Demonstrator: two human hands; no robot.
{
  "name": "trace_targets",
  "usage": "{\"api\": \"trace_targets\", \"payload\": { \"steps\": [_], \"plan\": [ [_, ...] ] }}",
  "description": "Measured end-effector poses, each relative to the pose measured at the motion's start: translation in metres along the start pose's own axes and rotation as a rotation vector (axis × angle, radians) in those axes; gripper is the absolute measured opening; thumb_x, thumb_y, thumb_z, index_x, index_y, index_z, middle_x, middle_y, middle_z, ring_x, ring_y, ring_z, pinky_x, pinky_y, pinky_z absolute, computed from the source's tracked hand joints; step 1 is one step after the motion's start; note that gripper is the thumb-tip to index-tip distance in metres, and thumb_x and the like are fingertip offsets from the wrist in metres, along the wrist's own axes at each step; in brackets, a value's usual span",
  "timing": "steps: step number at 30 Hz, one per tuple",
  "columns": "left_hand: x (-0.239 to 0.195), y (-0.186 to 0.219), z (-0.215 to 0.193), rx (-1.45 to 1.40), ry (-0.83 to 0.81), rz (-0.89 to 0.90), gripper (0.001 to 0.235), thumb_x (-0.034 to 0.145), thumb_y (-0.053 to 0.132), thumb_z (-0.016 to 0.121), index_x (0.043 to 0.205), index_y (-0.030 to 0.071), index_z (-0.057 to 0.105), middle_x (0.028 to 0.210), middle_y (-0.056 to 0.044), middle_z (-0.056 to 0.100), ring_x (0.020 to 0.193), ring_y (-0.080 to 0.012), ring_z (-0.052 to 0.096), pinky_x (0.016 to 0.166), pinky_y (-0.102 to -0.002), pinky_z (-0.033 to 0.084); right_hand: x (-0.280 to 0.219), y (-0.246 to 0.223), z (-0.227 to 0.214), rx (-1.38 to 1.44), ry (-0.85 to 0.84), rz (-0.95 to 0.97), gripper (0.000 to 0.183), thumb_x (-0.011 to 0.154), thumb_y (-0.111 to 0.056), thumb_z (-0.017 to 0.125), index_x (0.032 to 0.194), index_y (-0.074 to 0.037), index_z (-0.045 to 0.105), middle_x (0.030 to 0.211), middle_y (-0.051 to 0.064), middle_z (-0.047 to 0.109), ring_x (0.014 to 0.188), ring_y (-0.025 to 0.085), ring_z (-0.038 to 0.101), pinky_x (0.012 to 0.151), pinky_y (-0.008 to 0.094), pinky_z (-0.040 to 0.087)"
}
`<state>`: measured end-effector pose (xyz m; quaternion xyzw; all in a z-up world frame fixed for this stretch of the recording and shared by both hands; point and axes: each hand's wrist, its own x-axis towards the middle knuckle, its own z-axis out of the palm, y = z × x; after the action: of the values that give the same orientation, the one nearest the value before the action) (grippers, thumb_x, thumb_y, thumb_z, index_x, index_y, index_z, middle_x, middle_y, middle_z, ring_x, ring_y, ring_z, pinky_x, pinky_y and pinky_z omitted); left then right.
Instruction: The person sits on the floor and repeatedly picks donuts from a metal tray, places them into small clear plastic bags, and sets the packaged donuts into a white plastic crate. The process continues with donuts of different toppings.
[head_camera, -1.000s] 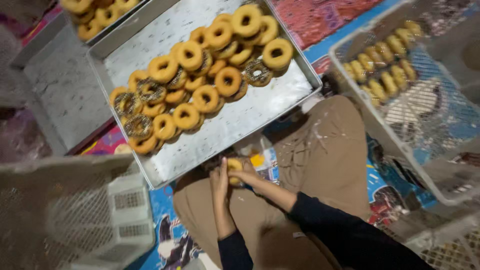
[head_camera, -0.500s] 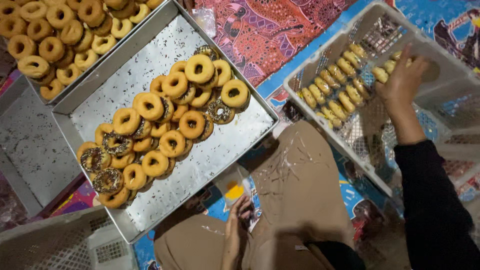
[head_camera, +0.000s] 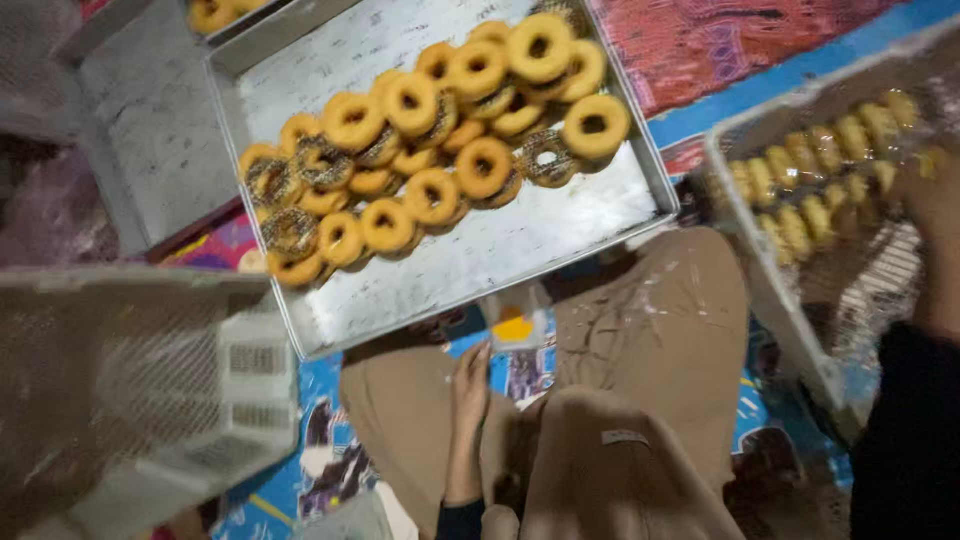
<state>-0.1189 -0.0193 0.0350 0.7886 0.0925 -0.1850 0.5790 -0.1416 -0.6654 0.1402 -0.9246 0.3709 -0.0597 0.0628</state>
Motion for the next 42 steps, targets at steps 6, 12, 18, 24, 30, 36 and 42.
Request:
{"api": "trace_targets", "payload": {
  "steps": [6, 12, 18, 24, 30, 36, 42],
  "plan": [
    [0.055, -0.041, 0.045, 0.621, 0.258, 0.334, 0.065, 0.082, 0.033, 0.080, 0.127, -0.009, 0.058, 0.121, -0.033, 0.057, 0.115, -0.0466, 0.055, 0.101, -0.050, 0.043, -0.174, -0.202, -0.016, 0.054, -0.557, -0.873, 0.027, 0.096, -0.037, 0.061, 0.107, -0.014, 0.071, 0.100, 0.013, 0.073, 0.092, 0.032, 0.071, 0.086, 0.045, 0.056],
    [0.035, -0.016, 0.054, 0.592, 0.130, 0.374, 0.057, 0.082, 0.030, 0.076, 0.123, -0.007, 0.060, 0.120, -0.031, 0.054, 0.114, -0.0483, 0.049, 0.100, -0.055, 0.040, -0.218, -0.355, 0.174, 0.287, -0.276, -1.027, 0.062, 0.079, -0.038, 0.074, 0.128, -0.001, 0.062, 0.118, 0.026, 0.065, 0.110, 0.044, 0.061, 0.094, 0.052, 0.047],
    [0.027, 0.021, 0.050, 0.653, 0.131, 0.226, 0.049, 0.092, 0.037, 0.069, 0.116, -0.005, 0.064, 0.123, -0.027, 0.055, 0.117, -0.0465, 0.050, 0.098, -0.055, 0.043, -0.211, -0.374, 0.225, 0.123, 0.034, -0.992, 0.052, 0.080, -0.024, 0.068, 0.127, -0.002, 0.063, 0.130, 0.024, 0.065, 0.122, 0.039, 0.059, 0.107, 0.053, 0.043],
    [0.034, 0.066, 0.035, 0.097, 0.217, 0.182, 0.054, 0.099, 0.039, 0.068, 0.119, -0.011, 0.064, 0.127, -0.037, 0.056, 0.116, -0.0506, 0.055, 0.097, -0.052, 0.044, -0.245, -0.353, 0.140, -0.093, -0.448, -1.077, 0.023, 0.094, -0.019, 0.059, 0.107, -0.008, 0.074, 0.115, 0.014, 0.074, 0.114, 0.030, 0.066, 0.108, 0.052, 0.045],
    [-0.042, 0.167, 0.045, 0.080, -0.172, 0.737, 0.023, 0.112, 0.018, 0.052, 0.121, 0.007, 0.070, 0.139, -0.023, 0.067, 0.139, -0.0325, 0.056, 0.123, -0.040, 0.037, -0.273, -0.323, -0.006, 0.070, -0.031, -1.026, 0.037, 0.085, -0.024, 0.059, 0.120, -0.015, 0.067, 0.129, 0.014, 0.065, 0.128, 0.029, 0.058, 0.107, 0.060, 0.032],
    [-0.072, 0.198, 0.037, -1.001, 0.032, 0.317, 0.022, 0.102, 0.032, 0.062, 0.112, 0.013, 0.060, 0.130, -0.022, 0.059, 0.120, -0.0355, 0.053, 0.108, -0.042, 0.038, -0.282, -0.320, -0.079, 0.605, -0.285, -1.121, 0.074, 0.084, -0.046, 0.073, 0.142, -0.006, 0.053, 0.137, 0.017, 0.059, 0.128, 0.036, 0.055, 0.112, 0.066, 0.026],
    [-0.034, 0.190, -0.016, -1.662, 0.074, 0.132, 0.030, 0.112, 0.028, 0.057, 0.137, 0.015, 0.047, 0.113, -0.010, 0.064, 0.093, -0.0215, 0.065, 0.085, -0.035, 0.056, -0.138, -0.353, -0.090, 0.807, -0.962, -0.675, 0.021, 0.090, -0.029, 0.071, 0.106, -0.018, 0.079, 0.107, 0.001, 0.084, 0.098, 0.019, 0.080, 0.078, 0.037, 0.063]
  ]
}}
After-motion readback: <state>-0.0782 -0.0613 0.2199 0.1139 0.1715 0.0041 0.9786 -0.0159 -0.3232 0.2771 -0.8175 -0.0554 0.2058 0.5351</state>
